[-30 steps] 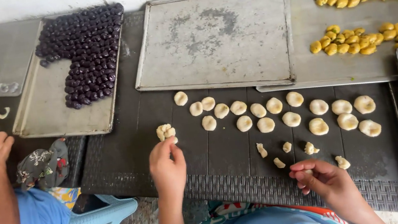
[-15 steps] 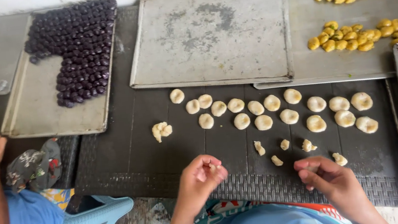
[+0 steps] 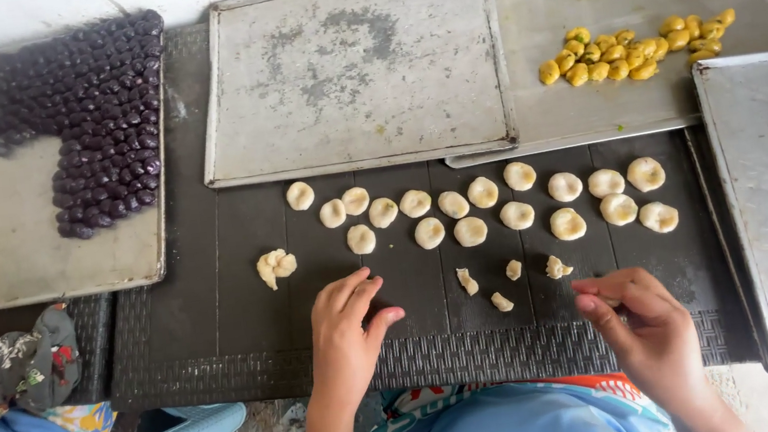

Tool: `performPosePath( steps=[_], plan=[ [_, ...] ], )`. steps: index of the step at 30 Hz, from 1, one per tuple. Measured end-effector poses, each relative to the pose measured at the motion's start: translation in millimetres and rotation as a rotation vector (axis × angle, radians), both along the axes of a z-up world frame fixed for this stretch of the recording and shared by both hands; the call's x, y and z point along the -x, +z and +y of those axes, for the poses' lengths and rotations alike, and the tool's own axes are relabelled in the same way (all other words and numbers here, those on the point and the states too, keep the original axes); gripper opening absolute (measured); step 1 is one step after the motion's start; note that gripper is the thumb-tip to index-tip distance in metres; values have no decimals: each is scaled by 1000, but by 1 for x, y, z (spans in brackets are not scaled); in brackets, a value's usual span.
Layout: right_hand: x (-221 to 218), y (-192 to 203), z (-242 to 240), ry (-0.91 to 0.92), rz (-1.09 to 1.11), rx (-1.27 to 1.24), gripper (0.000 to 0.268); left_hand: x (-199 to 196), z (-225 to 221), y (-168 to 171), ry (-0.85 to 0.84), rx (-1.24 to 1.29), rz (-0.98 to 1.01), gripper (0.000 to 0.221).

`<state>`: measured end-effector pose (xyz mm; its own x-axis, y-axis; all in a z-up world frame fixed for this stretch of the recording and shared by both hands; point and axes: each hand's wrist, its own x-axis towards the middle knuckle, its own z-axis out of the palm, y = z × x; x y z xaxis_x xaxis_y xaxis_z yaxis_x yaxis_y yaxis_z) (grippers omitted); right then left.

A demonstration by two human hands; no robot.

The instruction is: Manually preparing small filled pastries by flattening dough, adding a ball of filling, and sealing them.

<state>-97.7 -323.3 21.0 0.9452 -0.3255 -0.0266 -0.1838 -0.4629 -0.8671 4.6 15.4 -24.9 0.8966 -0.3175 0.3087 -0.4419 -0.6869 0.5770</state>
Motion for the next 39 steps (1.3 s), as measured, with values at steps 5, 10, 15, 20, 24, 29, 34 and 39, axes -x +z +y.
performPosePath(
  steps=[5, 10, 15, 20, 24, 29, 34, 39],
  plan=[
    [-16, 53, 51, 115, -544, -87, 19, -1, 4, 11, -11, -10, -53, 30],
    [-61, 32, 84, 291, -609, 205, 26, -5, -7, 27, 43, 171, -95, 19],
    [-74, -13, 70, 576, -608, 533, 42, 4, -9, 8, -81, -27, -11, 41],
    [-40, -64, -23, 344, 7, 1005, 46, 22, -38, 8, 13, 187, -184, 32],
    [-41, -34, -16, 262, -330, 784, 14, 24, -93, 22, -174, 283, -210, 24],
    [-30, -5, 11, 137, 52, -706, 21, 30, -135, 32, -329, 407, -248, 38],
    [-27, -10, 8, 246, 104, -652, 37, 36, -127, 49, -325, 348, -182, 14],
    [-26, -24, 12, 208, 199, -529, 37, 45, -120, 49, -334, 342, -48, 24]
  ],
)
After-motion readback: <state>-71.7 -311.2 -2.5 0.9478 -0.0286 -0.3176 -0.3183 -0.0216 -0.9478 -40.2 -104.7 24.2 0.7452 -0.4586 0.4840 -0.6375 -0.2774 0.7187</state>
